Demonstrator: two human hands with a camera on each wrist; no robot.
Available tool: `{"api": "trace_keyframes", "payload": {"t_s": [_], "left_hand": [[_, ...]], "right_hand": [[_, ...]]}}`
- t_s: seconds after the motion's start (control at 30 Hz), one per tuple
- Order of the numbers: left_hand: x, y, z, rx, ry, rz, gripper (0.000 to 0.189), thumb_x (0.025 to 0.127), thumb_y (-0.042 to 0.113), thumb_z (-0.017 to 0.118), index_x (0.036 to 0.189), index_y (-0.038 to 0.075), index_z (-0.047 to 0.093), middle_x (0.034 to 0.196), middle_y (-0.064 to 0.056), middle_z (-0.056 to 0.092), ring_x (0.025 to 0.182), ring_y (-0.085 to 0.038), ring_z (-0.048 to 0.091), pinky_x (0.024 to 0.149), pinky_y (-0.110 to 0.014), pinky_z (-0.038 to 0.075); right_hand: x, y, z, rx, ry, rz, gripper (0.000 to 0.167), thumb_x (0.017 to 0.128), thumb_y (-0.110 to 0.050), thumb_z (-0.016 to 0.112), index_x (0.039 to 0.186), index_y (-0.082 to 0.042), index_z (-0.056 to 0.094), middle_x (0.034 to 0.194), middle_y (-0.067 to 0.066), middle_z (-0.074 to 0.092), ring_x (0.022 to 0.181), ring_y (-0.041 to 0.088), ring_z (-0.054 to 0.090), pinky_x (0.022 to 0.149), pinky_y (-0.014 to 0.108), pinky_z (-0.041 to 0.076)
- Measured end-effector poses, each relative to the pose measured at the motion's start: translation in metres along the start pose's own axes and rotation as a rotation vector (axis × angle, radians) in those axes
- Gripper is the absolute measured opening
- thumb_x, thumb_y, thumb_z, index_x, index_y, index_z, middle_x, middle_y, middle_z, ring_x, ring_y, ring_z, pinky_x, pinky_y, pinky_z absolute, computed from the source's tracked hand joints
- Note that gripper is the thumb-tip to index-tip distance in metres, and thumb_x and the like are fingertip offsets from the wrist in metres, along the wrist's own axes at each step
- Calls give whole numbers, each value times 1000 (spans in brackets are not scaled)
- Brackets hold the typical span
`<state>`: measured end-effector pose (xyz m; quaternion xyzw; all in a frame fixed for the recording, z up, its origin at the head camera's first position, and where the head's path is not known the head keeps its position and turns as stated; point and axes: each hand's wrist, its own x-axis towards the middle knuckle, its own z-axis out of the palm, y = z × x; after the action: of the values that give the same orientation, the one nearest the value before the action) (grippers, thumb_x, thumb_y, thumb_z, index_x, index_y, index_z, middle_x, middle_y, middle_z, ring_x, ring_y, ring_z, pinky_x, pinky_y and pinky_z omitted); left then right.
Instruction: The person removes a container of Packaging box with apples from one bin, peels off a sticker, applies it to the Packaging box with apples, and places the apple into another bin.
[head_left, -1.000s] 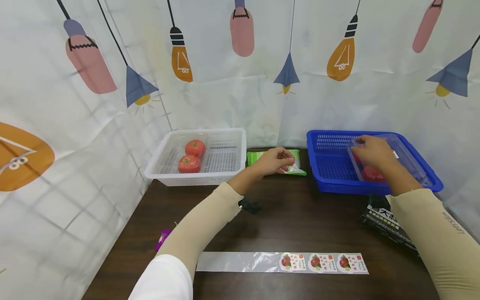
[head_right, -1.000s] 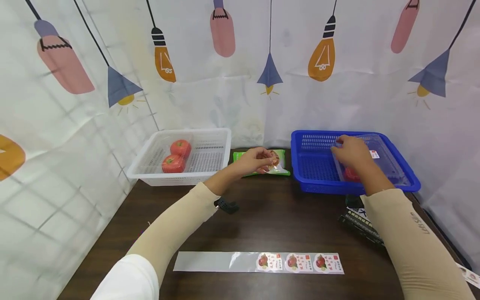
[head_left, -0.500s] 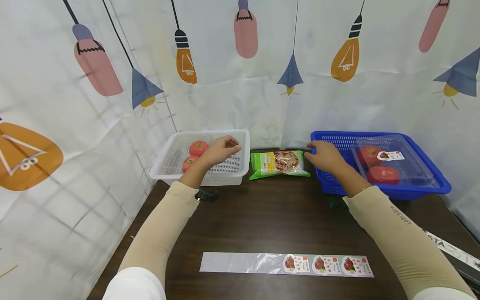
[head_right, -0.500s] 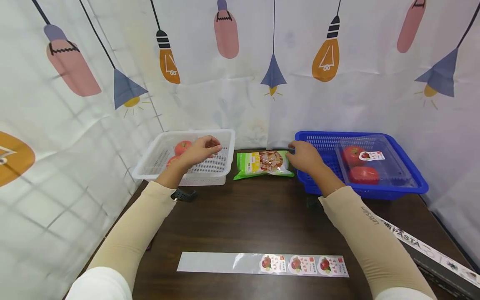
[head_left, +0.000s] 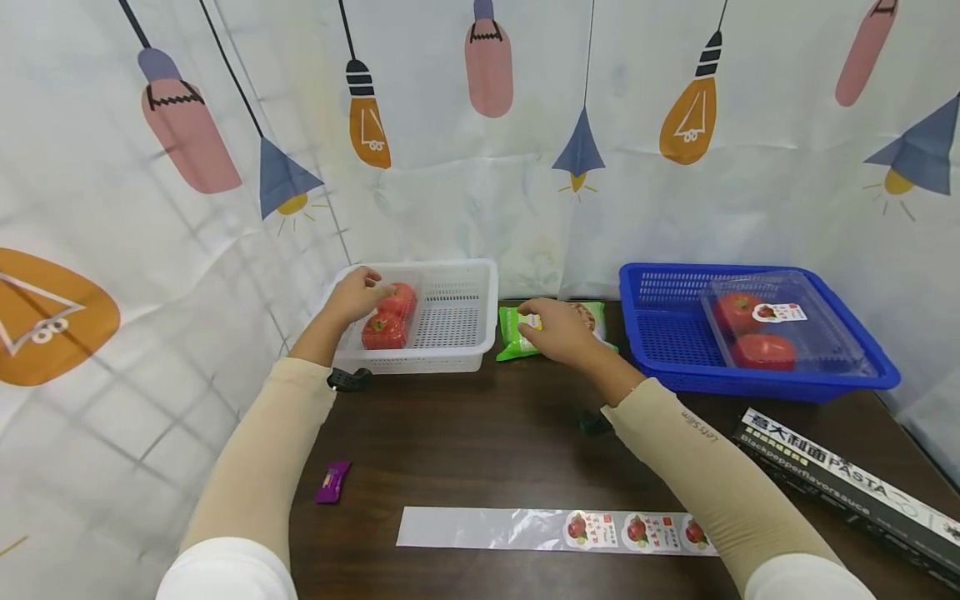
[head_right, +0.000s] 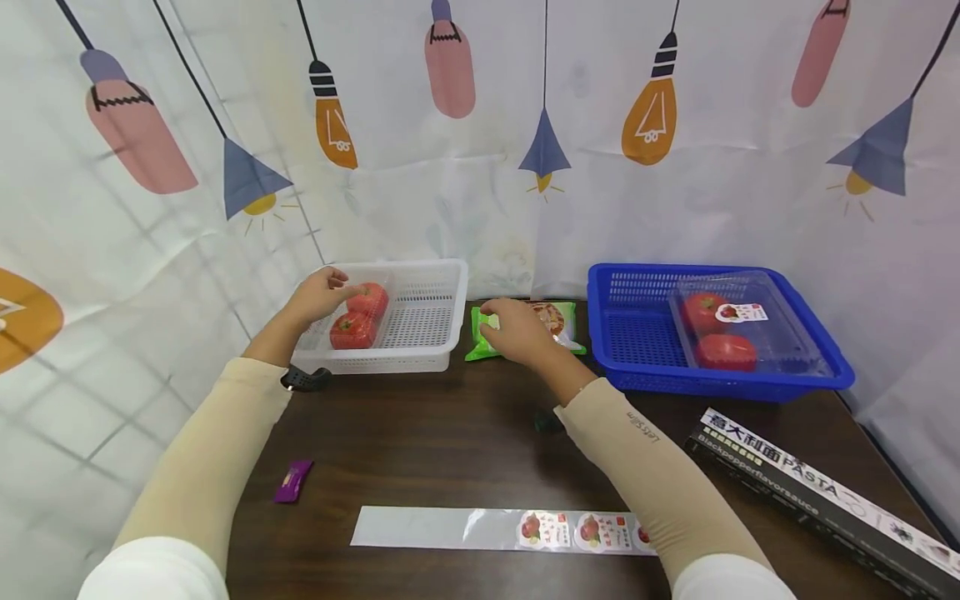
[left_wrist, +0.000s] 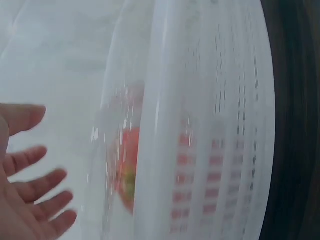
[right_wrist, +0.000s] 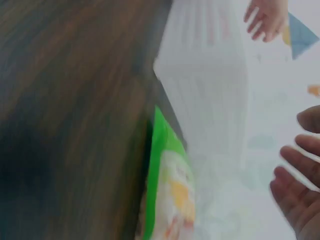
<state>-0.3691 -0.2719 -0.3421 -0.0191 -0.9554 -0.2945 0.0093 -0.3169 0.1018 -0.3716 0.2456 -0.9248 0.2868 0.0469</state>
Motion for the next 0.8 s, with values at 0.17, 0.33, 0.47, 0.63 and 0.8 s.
{"api": "trace_keyframes", "payload": {"t_s": [0.17,0.33,0.47,0.63,0.8], "left_hand": [[-1,-26,-14,31,24,-137,72,97,42,53,143,-8,29,143,-33,35,128,-48,37,100,-59,36],[0,-38,-12,-23,-18,-241,88,95,41,55,149,-11,8,147,-36,25,134,-49,28,105,-60,29],[4,-39,-7,-12,-27,-255,93,94,44,56,150,-10,4,149,-35,23,135,-49,27,106,-59,29],[7,-34,-2,-24,18,-258,95,92,50,56,151,-7,8,151,-32,23,135,-49,27,105,-60,31],[8,-32,-1,-103,14,-273,88,95,46,54,152,-5,12,152,-30,22,136,-48,27,105,-59,31]], "right_hand": [[12,-27,26,56,-58,-69,39,97,-26,59,130,-5,59,127,7,60,115,28,57,93,45,47],[22,-41,49,96,-118,-111,40,99,-26,57,134,-6,57,131,5,58,113,24,58,91,39,49],[28,-48,60,90,-118,-104,40,98,-26,58,134,-7,56,134,4,57,118,21,56,97,37,46],[37,-55,70,-34,-109,-70,46,100,-32,55,137,-4,52,136,10,54,125,24,51,103,40,40],[46,-64,79,-161,-140,-23,56,102,-42,46,141,-2,46,138,13,53,128,27,48,105,42,38]]}}
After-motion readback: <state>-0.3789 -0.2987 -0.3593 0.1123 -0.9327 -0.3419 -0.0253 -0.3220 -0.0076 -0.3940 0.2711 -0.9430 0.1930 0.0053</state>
